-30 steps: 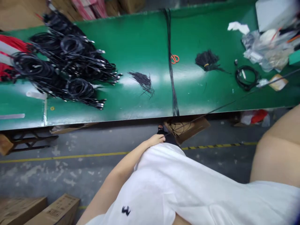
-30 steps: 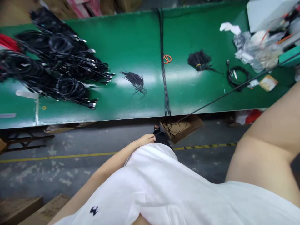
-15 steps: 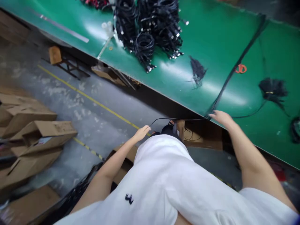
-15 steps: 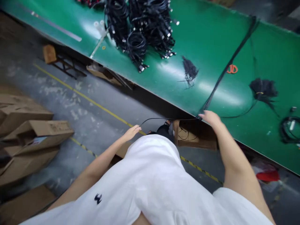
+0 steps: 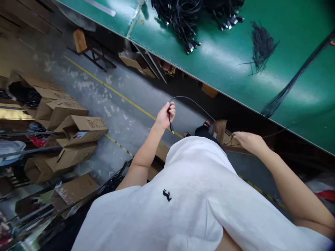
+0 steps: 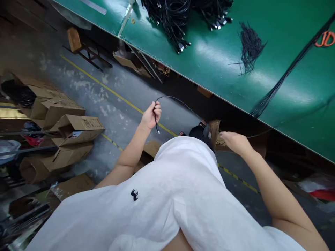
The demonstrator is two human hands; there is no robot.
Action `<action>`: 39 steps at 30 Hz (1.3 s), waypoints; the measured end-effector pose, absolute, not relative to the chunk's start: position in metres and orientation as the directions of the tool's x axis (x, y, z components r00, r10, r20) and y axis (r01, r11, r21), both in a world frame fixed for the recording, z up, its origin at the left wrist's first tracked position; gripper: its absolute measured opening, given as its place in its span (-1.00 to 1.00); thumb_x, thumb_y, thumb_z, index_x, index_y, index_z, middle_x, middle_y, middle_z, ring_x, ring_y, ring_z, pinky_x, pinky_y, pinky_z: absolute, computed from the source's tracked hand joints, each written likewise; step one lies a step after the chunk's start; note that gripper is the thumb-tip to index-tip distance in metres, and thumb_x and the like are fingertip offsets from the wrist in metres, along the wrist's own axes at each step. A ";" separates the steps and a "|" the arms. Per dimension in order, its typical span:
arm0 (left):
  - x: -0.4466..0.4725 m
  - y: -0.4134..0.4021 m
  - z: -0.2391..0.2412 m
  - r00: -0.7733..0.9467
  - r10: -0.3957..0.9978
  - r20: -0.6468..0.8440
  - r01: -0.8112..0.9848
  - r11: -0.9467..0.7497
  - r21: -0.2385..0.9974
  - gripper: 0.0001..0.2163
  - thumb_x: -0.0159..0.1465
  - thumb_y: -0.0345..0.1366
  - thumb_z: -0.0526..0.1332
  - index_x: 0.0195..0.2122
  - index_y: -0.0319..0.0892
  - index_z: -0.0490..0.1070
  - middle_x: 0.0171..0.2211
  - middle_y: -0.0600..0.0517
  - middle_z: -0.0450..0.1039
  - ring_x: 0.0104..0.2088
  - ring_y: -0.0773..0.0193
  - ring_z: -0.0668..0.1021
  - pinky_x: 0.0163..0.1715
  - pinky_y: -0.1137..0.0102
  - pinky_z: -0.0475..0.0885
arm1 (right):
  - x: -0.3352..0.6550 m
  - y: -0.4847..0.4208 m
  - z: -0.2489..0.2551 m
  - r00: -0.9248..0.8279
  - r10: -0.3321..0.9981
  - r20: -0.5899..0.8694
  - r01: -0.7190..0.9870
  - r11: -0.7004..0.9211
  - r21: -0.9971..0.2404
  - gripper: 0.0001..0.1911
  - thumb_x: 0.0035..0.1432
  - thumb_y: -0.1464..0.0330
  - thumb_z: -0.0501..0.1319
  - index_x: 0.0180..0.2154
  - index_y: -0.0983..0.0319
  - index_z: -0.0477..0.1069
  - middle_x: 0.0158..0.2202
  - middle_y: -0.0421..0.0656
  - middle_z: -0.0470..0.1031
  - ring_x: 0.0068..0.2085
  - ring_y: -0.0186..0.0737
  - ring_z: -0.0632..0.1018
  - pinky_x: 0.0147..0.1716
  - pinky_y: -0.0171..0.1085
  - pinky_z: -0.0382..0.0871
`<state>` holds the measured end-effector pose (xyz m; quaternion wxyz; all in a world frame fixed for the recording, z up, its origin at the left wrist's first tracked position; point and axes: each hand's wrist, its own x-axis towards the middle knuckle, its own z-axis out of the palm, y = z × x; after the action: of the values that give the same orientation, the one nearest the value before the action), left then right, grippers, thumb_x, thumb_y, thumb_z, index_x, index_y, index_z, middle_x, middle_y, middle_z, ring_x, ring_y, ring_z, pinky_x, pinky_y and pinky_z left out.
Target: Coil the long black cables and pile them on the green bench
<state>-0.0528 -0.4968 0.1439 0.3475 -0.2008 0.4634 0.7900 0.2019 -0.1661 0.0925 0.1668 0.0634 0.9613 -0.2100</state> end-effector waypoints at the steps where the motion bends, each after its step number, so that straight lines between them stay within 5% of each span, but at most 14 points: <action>1: -0.045 -0.490 0.139 -0.673 0.398 -0.623 -0.732 -0.239 0.638 -0.79 0.44 -0.26 0.11 -0.30 -0.25 0.40 -0.48 0.13 0.37 -0.55 0.56 0.45 -0.45 0.63 0.44 | 0.201 -0.181 0.106 -0.943 -0.081 -0.323 0.068 0.903 -0.425 -0.65 0.35 0.27 0.04 -0.08 0.18 0.57 -0.08 -0.03 0.62 -0.13 -0.05 0.63 -0.26 -0.22 0.42; 3: -0.024 -0.474 0.132 -0.633 0.529 -0.565 -0.680 -0.031 0.733 -0.80 0.38 -0.21 0.21 -0.28 -0.26 0.44 -0.35 0.03 0.52 -0.35 0.43 0.58 -0.22 0.48 0.51 | 0.181 -0.218 0.137 -0.936 -0.261 -0.237 -0.107 0.850 -0.515 -0.63 0.38 0.23 0.01 -0.06 0.15 0.56 -0.13 -0.11 0.64 -0.15 -0.15 0.62 -0.27 -0.28 0.40; 6: 0.005 -0.460 0.131 -0.431 0.743 -0.512 -0.623 0.165 0.764 -0.78 0.26 -0.19 0.33 -0.22 -0.27 0.52 -0.19 -0.09 0.60 -0.13 0.27 0.61 -0.03 0.35 0.46 | 0.128 -0.253 0.171 -0.953 -0.262 -0.151 -0.147 0.839 -0.525 -0.61 0.41 0.25 -0.03 -0.12 0.19 0.56 -0.18 -0.10 0.63 -0.18 -0.19 0.60 -0.31 -0.31 0.31; 11: 0.012 -0.473 0.150 -0.252 0.837 -0.485 -0.682 0.202 0.703 -0.66 0.19 -0.16 0.37 -0.12 -0.31 0.53 -0.41 -0.06 0.57 -0.39 0.33 0.56 -0.30 0.44 0.44 | 0.074 -0.239 0.179 -0.978 -0.160 -0.135 -0.067 0.850 -0.522 -0.63 0.37 0.24 0.01 -0.15 0.24 0.56 -0.18 -0.06 0.61 -0.19 -0.15 0.57 -0.34 -0.27 0.23; 14: 0.008 -0.483 0.167 -0.256 0.825 -0.504 -0.760 0.150 0.632 -0.73 0.22 -0.20 0.32 -0.21 -0.34 0.54 -0.67 0.14 0.28 -0.66 0.49 0.29 -0.61 0.56 0.22 | 0.062 -0.226 0.172 -0.973 -0.214 -0.088 -0.107 0.755 -0.647 -0.61 0.35 0.17 0.04 -0.17 0.24 0.57 -0.18 -0.06 0.61 -0.17 -0.13 0.56 -0.24 -0.25 0.29; 18: 0.005 -0.491 0.190 -0.368 0.709 -0.601 -0.867 -0.028 0.498 -0.66 0.43 -0.23 0.07 -0.36 -0.30 0.52 -0.77 0.26 -0.09 -0.78 0.55 -0.02 -0.75 0.61 -0.01 | 0.052 -0.203 0.156 -0.977 -0.192 -0.089 -0.041 0.582 -0.812 -0.54 0.33 0.07 0.01 -0.16 0.21 0.57 -0.20 -0.09 0.60 -0.23 -0.17 0.55 -0.21 -0.24 0.34; 23: -0.008 -0.507 0.210 -0.605 0.464 -0.647 -0.796 -0.347 0.496 -0.45 0.52 -0.12 -0.17 -0.42 -0.24 0.49 -0.77 0.28 -0.28 -0.82 0.56 -0.21 -0.82 0.62 -0.19 | 0.070 -0.139 0.105 -0.964 -0.026 -0.266 0.203 0.577 -0.791 -0.56 0.30 0.07 0.01 -0.18 0.20 0.54 -0.19 -0.07 0.60 -0.21 -0.18 0.54 -0.14 -0.22 0.35; 27: -0.016 -0.516 0.219 -0.752 0.307 -0.584 -0.649 -0.504 0.570 -0.52 0.51 -0.09 -0.17 -0.06 -0.18 0.52 -0.78 0.28 -0.17 -0.84 0.53 -0.12 -0.83 0.62 -0.17 | 0.107 -0.095 0.073 -0.941 0.028 -0.338 0.245 0.744 -0.622 -0.64 0.30 0.17 0.03 -0.23 0.22 0.52 -0.03 0.08 0.58 -0.03 -0.02 0.53 -0.01 -0.11 0.32; 30: -0.018 -0.515 0.219 -0.691 0.363 -0.625 -0.718 -0.442 0.537 -0.57 0.52 -0.18 -0.16 0.16 -0.18 0.42 -0.75 0.26 0.01 -0.83 0.53 0.03 -0.82 0.63 -0.07 | 0.123 -0.096 0.078 -0.948 -0.063 -0.312 0.123 0.831 -0.543 -0.60 0.32 0.14 0.01 -0.11 0.20 0.52 -0.02 0.07 0.58 -0.03 0.05 0.55 -0.05 -0.08 0.35; 35: -0.012 -0.498 0.208 -0.498 0.585 -0.640 -0.826 -0.096 0.555 -0.62 0.45 -0.20 0.07 0.12 -0.33 0.47 -0.71 0.18 0.22 -0.78 0.54 0.16 -0.76 0.60 0.03 | 0.090 -0.148 0.121 -0.936 -0.162 -0.312 0.067 0.790 -0.610 -0.36 0.27 0.01 0.08 0.29 0.13 0.25 -0.13 -0.10 0.60 -0.20 -0.06 0.59 -0.27 -0.19 0.38; 39: -0.004 -0.481 0.206 -0.385 0.716 -0.582 -0.775 0.091 0.625 -0.55 0.31 -0.11 0.27 0.08 -0.37 0.52 -0.72 0.14 0.26 -0.75 0.51 0.22 -0.72 0.55 0.09 | 0.042 -0.191 0.142 -0.962 -0.239 -0.128 -0.097 0.743 -0.662 -0.56 0.38 0.18 -0.05 0.14 0.09 0.42 0.01 -0.15 0.58 -0.05 -0.12 0.58 -0.17 -0.23 0.39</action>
<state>-0.0043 -0.4810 0.2059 0.5537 -0.0302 0.4888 0.6735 0.0419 -0.1913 0.1424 0.1028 -0.0905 0.9279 -0.3468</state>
